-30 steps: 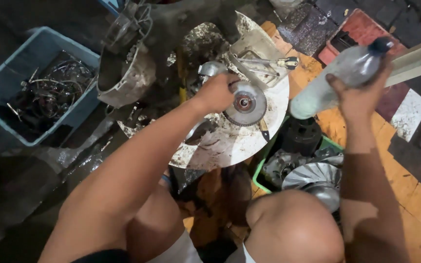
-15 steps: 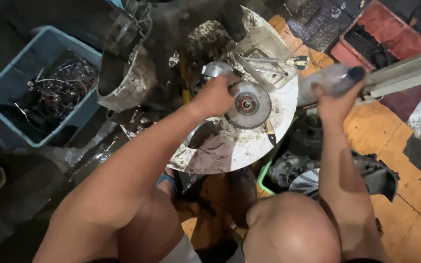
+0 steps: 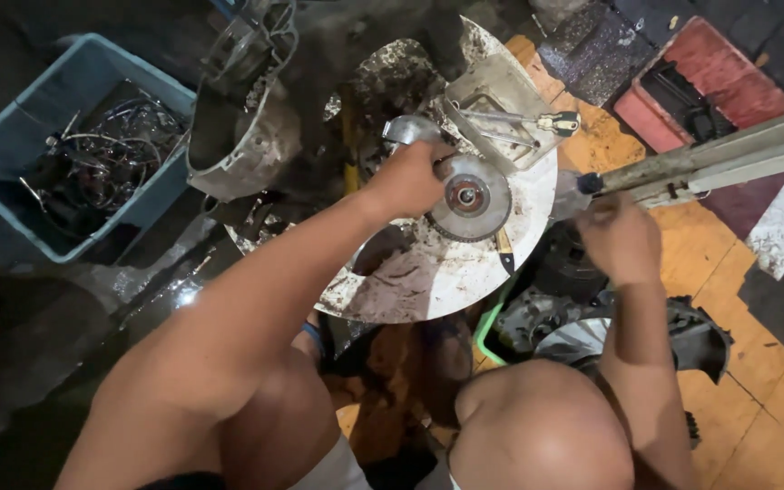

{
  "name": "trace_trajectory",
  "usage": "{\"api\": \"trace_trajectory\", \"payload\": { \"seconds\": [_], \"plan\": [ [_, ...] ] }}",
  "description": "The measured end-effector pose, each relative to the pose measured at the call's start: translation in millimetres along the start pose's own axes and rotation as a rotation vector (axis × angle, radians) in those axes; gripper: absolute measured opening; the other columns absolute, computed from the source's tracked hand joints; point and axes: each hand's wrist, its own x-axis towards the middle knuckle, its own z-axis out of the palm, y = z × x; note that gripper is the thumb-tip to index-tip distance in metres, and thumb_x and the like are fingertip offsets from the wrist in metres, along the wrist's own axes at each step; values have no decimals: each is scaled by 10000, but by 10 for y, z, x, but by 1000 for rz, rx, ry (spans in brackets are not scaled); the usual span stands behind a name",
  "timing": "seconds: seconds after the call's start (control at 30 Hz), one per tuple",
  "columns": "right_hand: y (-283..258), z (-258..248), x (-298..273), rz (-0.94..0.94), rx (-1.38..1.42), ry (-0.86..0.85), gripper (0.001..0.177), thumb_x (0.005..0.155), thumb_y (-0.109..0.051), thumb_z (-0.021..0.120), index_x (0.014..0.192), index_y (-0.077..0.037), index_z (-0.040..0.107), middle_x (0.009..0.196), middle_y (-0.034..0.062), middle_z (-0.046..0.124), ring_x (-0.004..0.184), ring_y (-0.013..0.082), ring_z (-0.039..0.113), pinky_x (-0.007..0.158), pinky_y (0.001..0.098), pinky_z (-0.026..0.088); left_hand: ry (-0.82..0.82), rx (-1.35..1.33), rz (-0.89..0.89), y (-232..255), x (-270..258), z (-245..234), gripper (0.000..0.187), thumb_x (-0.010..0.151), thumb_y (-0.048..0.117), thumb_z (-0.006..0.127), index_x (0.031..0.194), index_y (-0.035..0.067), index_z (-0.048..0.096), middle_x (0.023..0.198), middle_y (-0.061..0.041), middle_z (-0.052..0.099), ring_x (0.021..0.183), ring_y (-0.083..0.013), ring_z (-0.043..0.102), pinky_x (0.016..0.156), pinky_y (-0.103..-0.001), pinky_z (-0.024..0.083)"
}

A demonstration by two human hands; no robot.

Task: The person scrubs a circular metal mechanical part with a brush while holding it under a running tap. The person rotates the part to clean different areas and rinses it with water.

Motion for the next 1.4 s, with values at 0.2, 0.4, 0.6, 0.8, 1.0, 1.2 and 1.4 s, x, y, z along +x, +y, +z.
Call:
{"api": "trace_trajectory", "payload": {
  "seconds": [0.2, 0.4, 0.6, 0.8, 1.0, 1.2, 1.4],
  "plan": [
    [-1246, -439, -989, -227, -134, -314, 497, 819, -551, 740, 1100, -143, 785, 1071, 127, 800, 1111, 376, 724, 917, 531, 588, 22, 32, 50, -95, 153, 101, 438, 937, 279, 617, 1348, 147, 692, 1213, -222, 738, 1210, -440, 666, 1036, -561, 538],
    [-1169, -236, -849, -329, -350, -232, 546, 826, -508, 695, 1130, -61, 767, 1049, 223, 762, 1041, 454, 729, 843, 570, 605, -33, 105, 88, 40, 82, 99, 426, 937, 287, 580, 1320, 147, 705, 1145, -191, 763, 1120, -416, 718, 987, -545, 576],
    [-796, -476, -646, -236, -189, -40, 433, 960, -478, 601, 1225, -173, 759, 1038, 189, 785, 1070, 458, 713, 871, 607, 576, -71, -12, 166, -177, 388, 370, 521, 944, 345, 667, 1312, -23, 681, 792, -203, 749, 620, -315, 749, 564, -452, 634],
    [-714, -1070, -900, -384, 572, 313, 56, 1002, -54, 676, 1036, -56, 721, 886, 37, 667, 750, 120, 533, 689, 288, 453, -132, 47, -33, 486, -161, -37, 220, 915, 59, 574, 1070, 73, 730, 1174, -182, 733, 1081, -382, 692, 912, -489, 529],
    [-1059, -1288, -926, -725, 429, 422, 172, 1193, -70, 647, 1131, 15, 511, 823, 88, 509, 662, 185, 417, 565, 364, 323, -110, 50, -88, 536, -230, -123, 259, 934, 59, 543, 1146, 61, 693, 1216, -189, 711, 1102, -387, 680, 914, -495, 530],
    [-1538, -1174, -841, -762, 433, 334, 256, 989, -151, 805, 1101, -34, 605, 899, 257, 706, 892, 515, 705, 719, 548, 528, -55, 92, 22, 172, 50, 93, 445, 906, 203, 588, 1314, 55, 689, 1045, -196, 775, 826, -327, 795, 903, -534, 606],
    [-1508, -1060, -850, -563, 387, 38, 171, 925, -258, 658, 980, -115, 734, 637, 98, 698, 631, 254, 724, 650, 385, 556, -55, 48, 41, 52, 107, 119, 444, 883, 183, 594, 1282, 17, 696, 1009, -228, 773, 815, -361, 790, 830, -549, 621]
  ]
}}
